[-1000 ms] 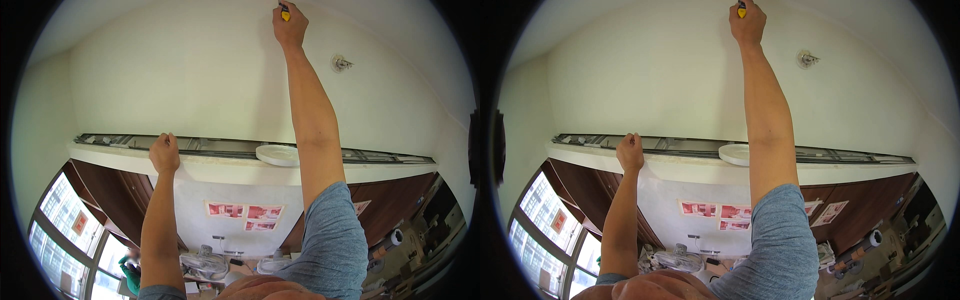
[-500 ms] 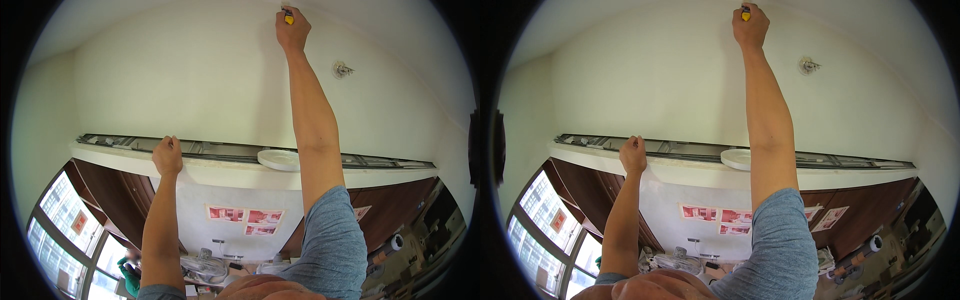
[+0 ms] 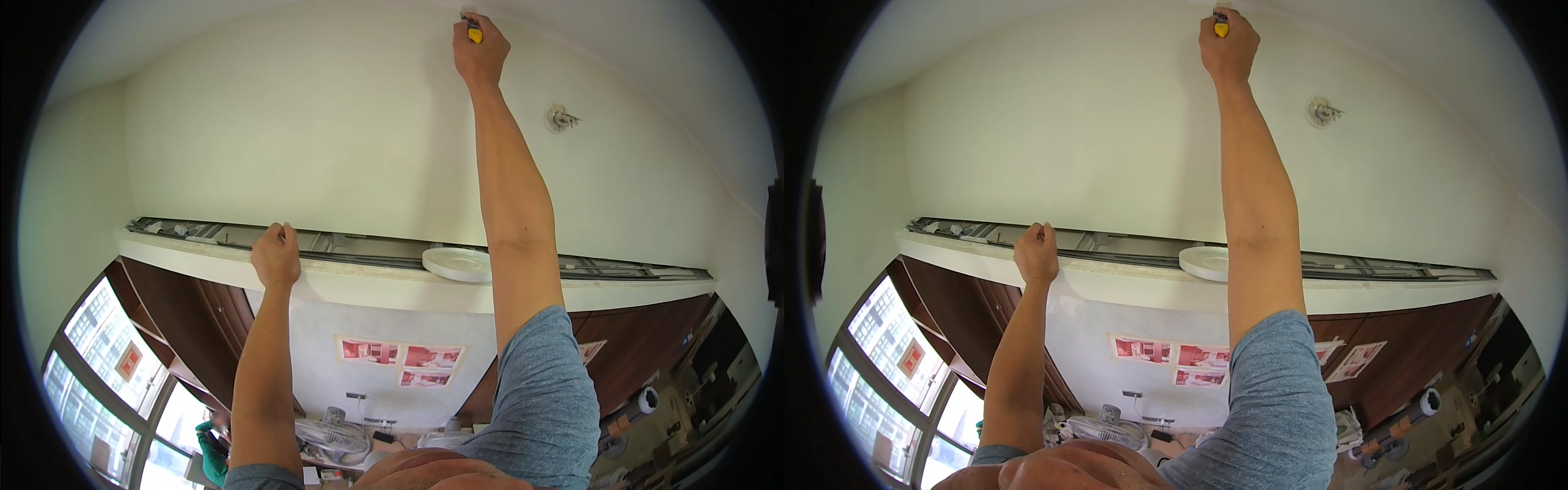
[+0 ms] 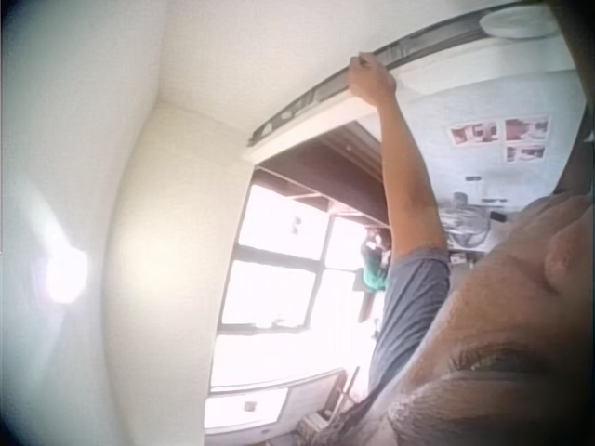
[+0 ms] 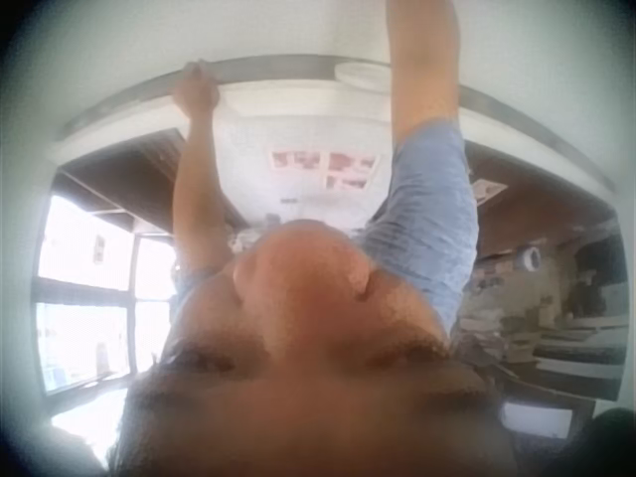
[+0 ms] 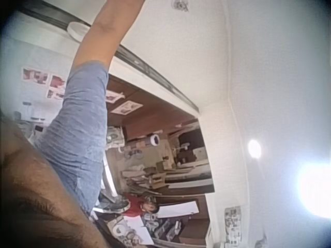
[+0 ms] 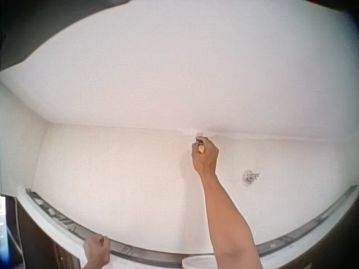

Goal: The person paints the ceiling along the edge of a wall using a small brush and a paint container. The person repeatedly dips the brush into the container and applies paint in short strokes near the ceiling-wall junction. A second person is visible in the background working near a window.

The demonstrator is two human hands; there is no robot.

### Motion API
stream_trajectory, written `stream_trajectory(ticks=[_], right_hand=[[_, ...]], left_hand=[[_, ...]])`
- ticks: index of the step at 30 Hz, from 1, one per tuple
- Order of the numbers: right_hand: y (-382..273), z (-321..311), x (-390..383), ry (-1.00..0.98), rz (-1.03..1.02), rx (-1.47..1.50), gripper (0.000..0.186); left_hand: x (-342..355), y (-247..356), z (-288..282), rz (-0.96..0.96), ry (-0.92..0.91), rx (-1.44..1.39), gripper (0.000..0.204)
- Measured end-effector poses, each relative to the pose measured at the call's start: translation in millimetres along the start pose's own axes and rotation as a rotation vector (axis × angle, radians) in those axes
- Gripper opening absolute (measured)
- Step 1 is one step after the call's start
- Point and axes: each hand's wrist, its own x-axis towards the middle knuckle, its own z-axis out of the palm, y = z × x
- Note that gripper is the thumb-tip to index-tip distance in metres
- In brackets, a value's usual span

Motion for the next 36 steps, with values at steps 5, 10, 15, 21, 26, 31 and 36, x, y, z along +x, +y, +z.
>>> stream_trajectory(ticks=[5, 10, 15, 21, 26, 31, 36], right_hand=[[-4, 1, -2, -0.016, 0.016, 0.017, 0.029], [-9, 0, -1, -0.02, 0.038, 0.055, 0.026], [-8, 3, -1, -0.017, 0.04, 0.065, 0.027], [-10, 7, -2, -0.021, 0.045, 0.057, 0.026], [-9, 8, -1, -0.034, 0.066, 0.052, 0.027], [-10, 11, -2, -0.029, 0.048, 0.055, 0.027], [-12, 10, -2, -0.03, 0.046, 0.055, 0.027]], left_hand=[[-1, 0, -2, -0.008, 0.004, 0.001, 0.041], [-2, 1, -2, 0.001, 0.014, -0.002, 0.04], [-1, 1, -2, -0.01, -0.002, 0.004, 0.041], [0, -4, -1, 0.0, 0.018, 0.011, 0.041], [0, -2, 1, 0.006, 0.019, -0.001, 0.041], [-1, 1, -3, -0.006, -0.003, 0.006, 0.04], [-1, 0, -2, -0.001, 0.001, -0.007, 0.04]])
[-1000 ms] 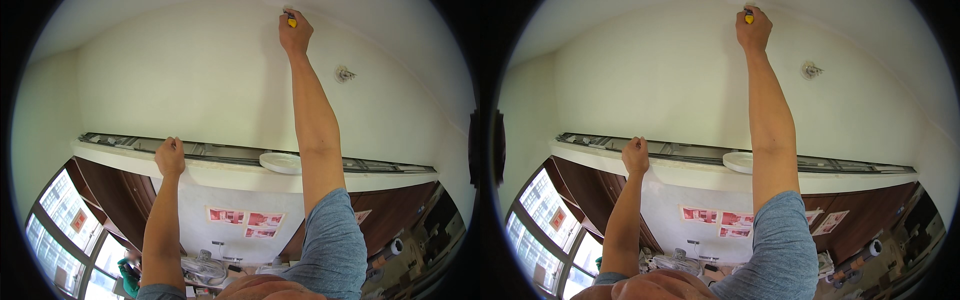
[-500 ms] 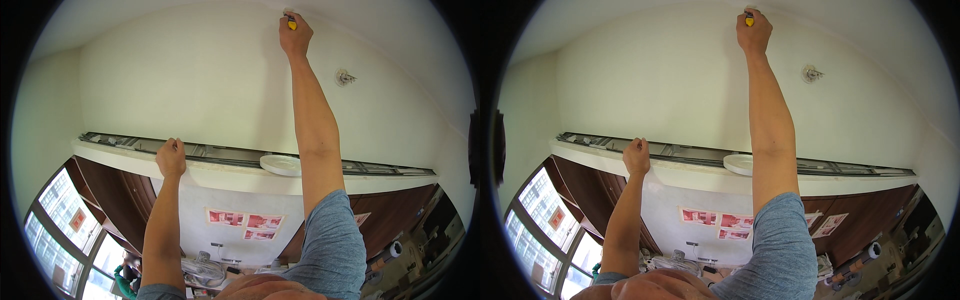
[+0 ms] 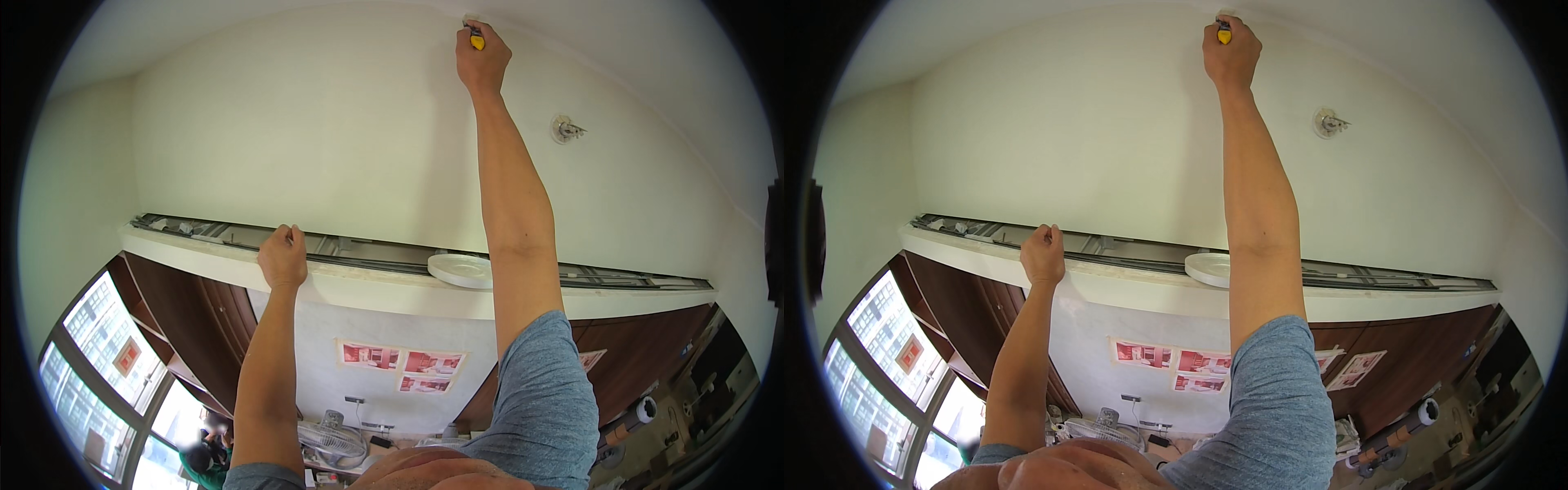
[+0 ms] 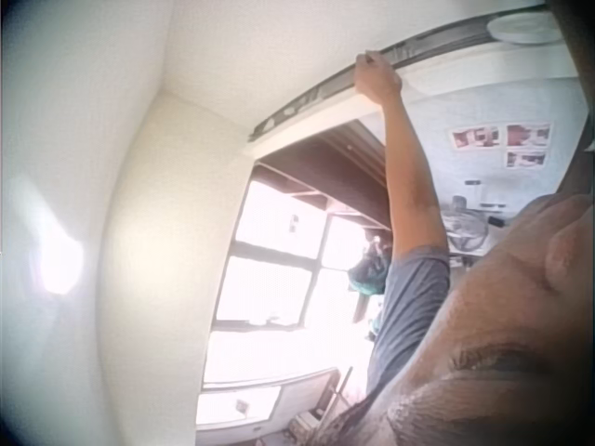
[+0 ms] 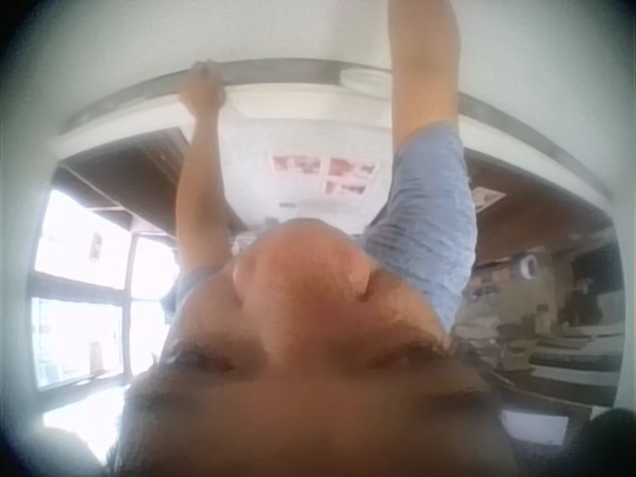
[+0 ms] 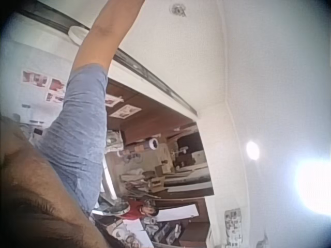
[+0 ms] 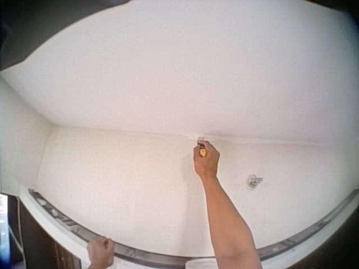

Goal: The person paints the ceiling along the edge of a wall using a small brush and a paint container. The person repeatedly dips the brush into the container and applies paint in short strokes near the ceiling-wall junction. A second person is visible in the background working near a window.

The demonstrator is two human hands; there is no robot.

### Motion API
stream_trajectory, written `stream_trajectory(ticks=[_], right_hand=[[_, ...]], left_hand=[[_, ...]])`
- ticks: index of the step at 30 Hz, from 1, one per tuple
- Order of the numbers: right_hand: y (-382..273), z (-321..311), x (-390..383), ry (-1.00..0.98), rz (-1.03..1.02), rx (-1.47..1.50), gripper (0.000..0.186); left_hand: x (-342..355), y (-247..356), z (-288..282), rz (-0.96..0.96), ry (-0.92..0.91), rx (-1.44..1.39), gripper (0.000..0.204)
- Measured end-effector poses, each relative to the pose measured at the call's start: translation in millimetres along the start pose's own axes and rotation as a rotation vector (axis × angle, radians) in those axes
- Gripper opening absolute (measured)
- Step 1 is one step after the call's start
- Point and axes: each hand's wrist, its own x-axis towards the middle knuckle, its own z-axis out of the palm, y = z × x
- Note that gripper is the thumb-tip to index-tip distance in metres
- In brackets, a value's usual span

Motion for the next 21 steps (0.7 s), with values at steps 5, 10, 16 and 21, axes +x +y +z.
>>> stream_trajectory(ticks=[5, 10, 16, 21], right_hand=[[-0.7, 1.3, -1.0, -0.012, 0.008, 0.005, 0.027], [-4.5, 1.7, -1.9, -0.02, 0.026, 0.002, 0.027], [-2.4, 4.5, -1.8, -0.015, 0.013, 0.001, 0.026], [-1.6, 6.4, -1.2, -0.008, -0.011, -0.01, 0.027]], left_hand=[[-0.2, 1.7, -2.8, -0.022, -0.023, 0.007, 0.04], [0.4, -0.8, -0.6, -0.008, -0.004, 0.012, 0.04], [0.6, -0.7, 0.5, -0.009, -0.011, 0.022, 0.041], [0.7, -2.4, 1.9, -0.001, -0.008, 0.027, 0.042]])
